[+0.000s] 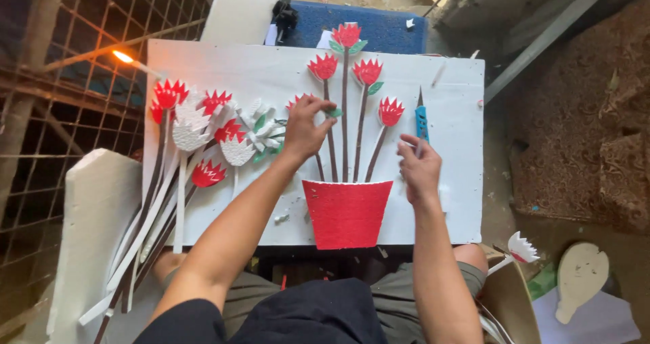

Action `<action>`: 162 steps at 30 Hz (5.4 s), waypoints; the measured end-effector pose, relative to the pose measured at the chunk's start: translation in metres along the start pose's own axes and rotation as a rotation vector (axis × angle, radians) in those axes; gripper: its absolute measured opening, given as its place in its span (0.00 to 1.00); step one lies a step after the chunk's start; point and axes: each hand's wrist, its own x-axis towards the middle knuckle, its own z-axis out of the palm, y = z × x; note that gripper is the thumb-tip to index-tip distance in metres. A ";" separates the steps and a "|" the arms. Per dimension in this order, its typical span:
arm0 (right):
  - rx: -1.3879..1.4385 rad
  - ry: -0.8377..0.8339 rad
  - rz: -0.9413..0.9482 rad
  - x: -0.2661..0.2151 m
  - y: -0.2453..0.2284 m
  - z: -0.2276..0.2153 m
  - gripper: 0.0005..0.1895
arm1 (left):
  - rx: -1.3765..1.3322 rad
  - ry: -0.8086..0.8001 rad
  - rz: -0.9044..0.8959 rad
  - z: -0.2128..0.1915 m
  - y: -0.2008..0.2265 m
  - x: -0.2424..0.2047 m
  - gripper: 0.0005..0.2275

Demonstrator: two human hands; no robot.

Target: Attaching green foam leaves to brown stems of a decorative flower arrangement.

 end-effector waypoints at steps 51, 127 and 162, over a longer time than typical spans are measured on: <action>-0.069 -0.106 0.065 0.068 -0.011 0.101 0.31 | 0.766 -0.099 0.404 0.090 -0.064 0.091 0.13; -0.081 -0.062 0.019 0.066 -0.012 0.109 0.25 | 0.961 -0.096 0.334 0.068 -0.023 0.085 0.10; 0.187 0.067 0.042 0.030 -0.008 -0.036 0.18 | 0.282 0.012 -0.029 -0.100 0.059 -0.172 0.15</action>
